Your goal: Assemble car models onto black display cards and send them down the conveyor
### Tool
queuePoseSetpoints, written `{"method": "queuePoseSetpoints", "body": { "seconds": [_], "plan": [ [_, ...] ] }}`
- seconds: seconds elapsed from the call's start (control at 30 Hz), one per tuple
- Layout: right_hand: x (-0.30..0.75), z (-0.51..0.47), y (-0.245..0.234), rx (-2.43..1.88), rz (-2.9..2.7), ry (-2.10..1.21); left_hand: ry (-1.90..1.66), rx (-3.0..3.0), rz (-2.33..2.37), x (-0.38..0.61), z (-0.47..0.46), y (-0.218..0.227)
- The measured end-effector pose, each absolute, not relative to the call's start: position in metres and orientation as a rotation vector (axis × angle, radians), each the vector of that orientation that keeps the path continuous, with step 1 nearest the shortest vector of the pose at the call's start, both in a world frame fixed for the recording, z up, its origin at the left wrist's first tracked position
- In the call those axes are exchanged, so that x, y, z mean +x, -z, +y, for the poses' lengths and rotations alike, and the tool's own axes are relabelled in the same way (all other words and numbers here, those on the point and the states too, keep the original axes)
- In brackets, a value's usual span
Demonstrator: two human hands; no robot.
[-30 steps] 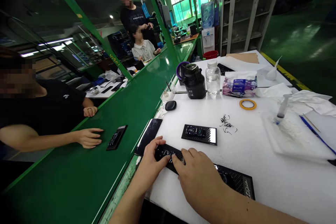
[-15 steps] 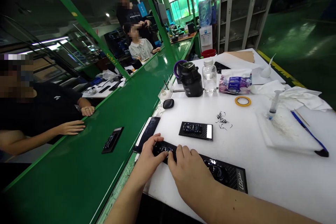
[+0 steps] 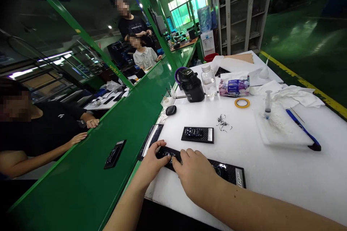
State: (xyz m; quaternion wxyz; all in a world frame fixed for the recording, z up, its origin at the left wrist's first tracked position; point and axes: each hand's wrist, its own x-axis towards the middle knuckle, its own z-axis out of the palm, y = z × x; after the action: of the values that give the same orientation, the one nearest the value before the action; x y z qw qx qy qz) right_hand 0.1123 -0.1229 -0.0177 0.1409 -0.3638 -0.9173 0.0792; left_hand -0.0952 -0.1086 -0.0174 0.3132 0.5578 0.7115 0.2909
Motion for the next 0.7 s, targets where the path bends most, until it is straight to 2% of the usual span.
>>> {"method": "queuePoseSetpoints", "body": {
  "seconds": [0.7],
  "plan": [
    [0.1068,-0.1222,0.0125,-1.099,-2.707,-0.187,-0.742,1.457,1.868,-0.0925,-0.1111,0.0094]
  ]
}}
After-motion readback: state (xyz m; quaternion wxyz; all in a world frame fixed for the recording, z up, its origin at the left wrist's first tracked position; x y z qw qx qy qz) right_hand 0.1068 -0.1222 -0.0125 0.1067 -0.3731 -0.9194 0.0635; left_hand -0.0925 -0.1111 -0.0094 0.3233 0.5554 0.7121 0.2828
